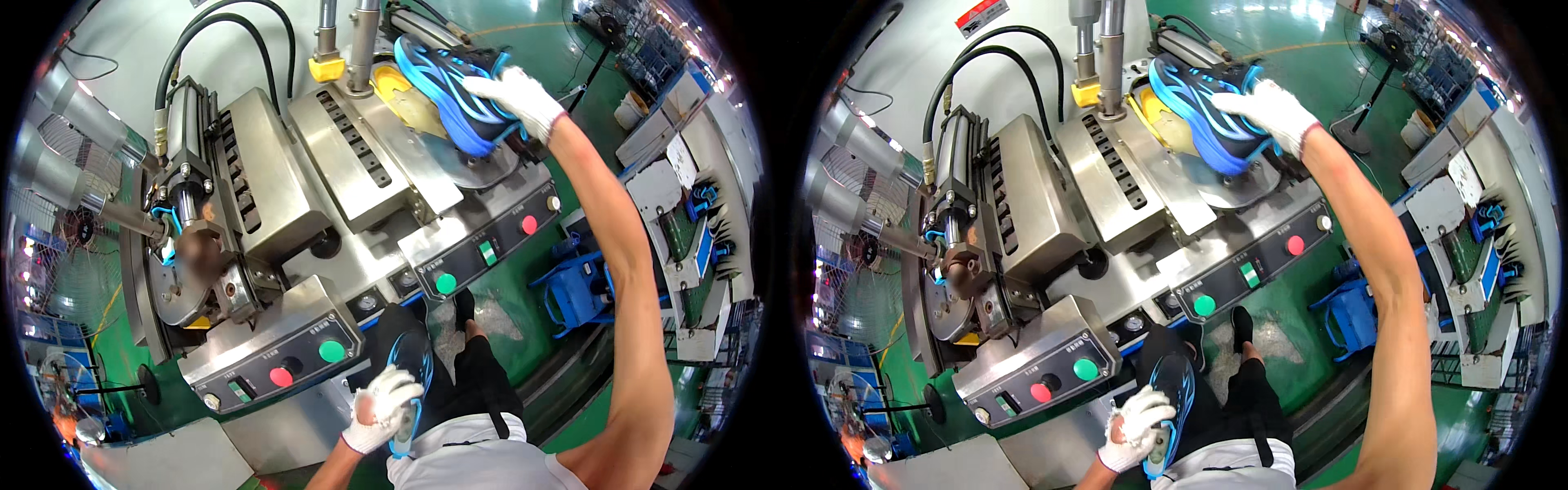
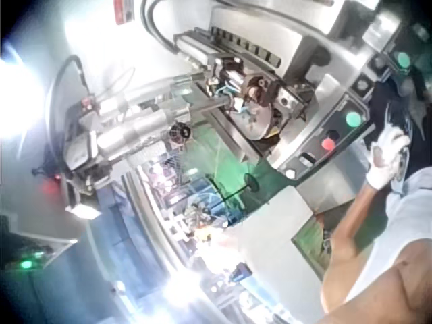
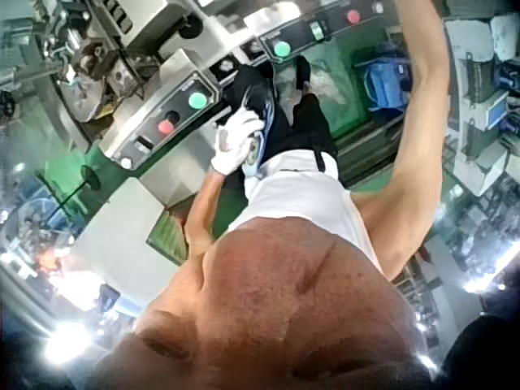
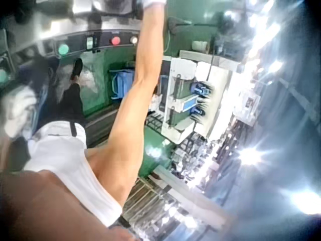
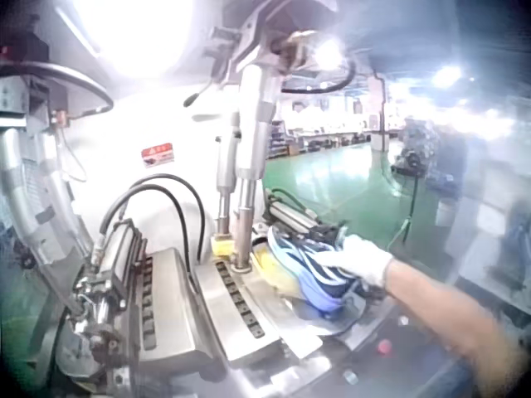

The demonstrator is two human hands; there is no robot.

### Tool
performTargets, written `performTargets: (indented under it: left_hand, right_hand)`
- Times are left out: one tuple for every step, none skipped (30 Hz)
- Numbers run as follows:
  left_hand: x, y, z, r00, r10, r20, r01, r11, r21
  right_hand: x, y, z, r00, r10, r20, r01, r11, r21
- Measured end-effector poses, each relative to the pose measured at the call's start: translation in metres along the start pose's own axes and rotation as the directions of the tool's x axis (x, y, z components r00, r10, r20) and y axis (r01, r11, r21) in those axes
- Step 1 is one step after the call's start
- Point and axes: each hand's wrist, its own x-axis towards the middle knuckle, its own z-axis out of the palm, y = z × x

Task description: The person repeatedly picks up blue shoe components and places them into a metal machine fixture. They press a green button to activate the machine, which appears to press or bond the shoe parts. The person then removes the processed shoe component and places it into a blue bin before repeating the process with the next item.

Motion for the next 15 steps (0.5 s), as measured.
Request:
performTargets:
  left_hand:
    - [-0.014,-0.010,0.002,0.999,-0.043,0.023,0.043,0.998,0.035]
    - [-0.024,-0.019,0.004,1.000,0.003,0.006,-0.003,1.000,0.012]
    - [-0.029,-0.028,0.004,0.999,0.048,-0.010,-0.049,0.999,-0.013]
    - [-0.028,-0.027,-0.002,0.999,0.034,-0.003,-0.034,0.997,-0.065]
    - [-0.028,-0.028,-0.002,0.997,0.029,-0.077,-0.039,0.991,-0.127]
    - [-0.031,-0.029,-0.005,0.997,0.000,-0.078,-0.013,0.986,-0.166]
    - [-0.034,-0.031,-0.007,0.997,-0.024,-0.075,0.008,0.978,-0.207]
    - [-0.037,-0.035,-0.004,0.994,-0.043,-0.097,0.025,0.984,-0.177]
    - [-0.040,-0.039,-0.001,0.992,-0.057,-0.115,0.040,0.988,-0.148]
    - [-0.042,-0.043,-0.001,0.989,-0.060,-0.135,0.035,0.983,-0.180]
    - [-0.041,-0.042,-0.005,0.989,-0.054,-0.139,0.029,0.984,-0.177]
    - [-0.039,-0.042,-0.005,0.990,-0.063,-0.125,0.042,0.985,-0.165]
    - [-0.038,-0.039,-0.007,0.991,-0.066,-0.120,0.049,0.989,-0.140]
    - [-0.039,-0.040,-0.005,0.992,-0.054,-0.117,0.038,0.990,-0.134]
    - [-0.033,-0.037,-0.011,0.996,-0.055,-0.069,0.050,0.996,-0.075]
  right_hand:
    - [0.028,-0.005,0.010,0.999,-0.030,0.041,0.033,0.996,-0.088]
    - [0.054,-0.008,0.016,0.996,-0.053,0.073,0.065,0.982,-0.178]
    - [0.084,0.006,0.032,0.998,-0.041,0.040,0.053,0.920,-0.388]
    - [0.104,0.016,0.052,0.998,-0.027,0.057,0.053,0.857,-0.513]
    - [0.124,0.027,0.079,0.996,-0.014,0.085,0.064,0.779,-0.624]
    - [0.130,0.023,0.116,0.989,-0.013,0.148,0.110,0.732,-0.672]
    - [0.132,0.025,0.136,0.997,0.004,0.077,0.050,0.719,-0.693]
    - [0.137,0.028,0.140,0.997,-0.009,0.075,0.057,0.735,-0.675]
    - [0.140,0.031,0.141,0.998,-0.019,0.067,0.059,0.750,-0.659]
    - [0.143,0.037,0.142,0.997,-0.021,0.077,0.066,0.757,-0.650]
    - [0.147,0.034,0.142,0.994,-0.008,0.106,0.076,0.749,-0.658]
    - [0.145,0.033,0.144,0.992,0.000,0.128,0.086,0.738,-0.670]
    - [0.143,0.025,0.142,0.990,-0.004,0.144,0.101,0.730,-0.676]
    - [0.143,0.025,0.142,0.992,-0.023,0.125,0.102,0.734,-0.671]
    - [0.136,0.018,0.136,0.990,0.001,0.138,0.095,0.724,-0.684]
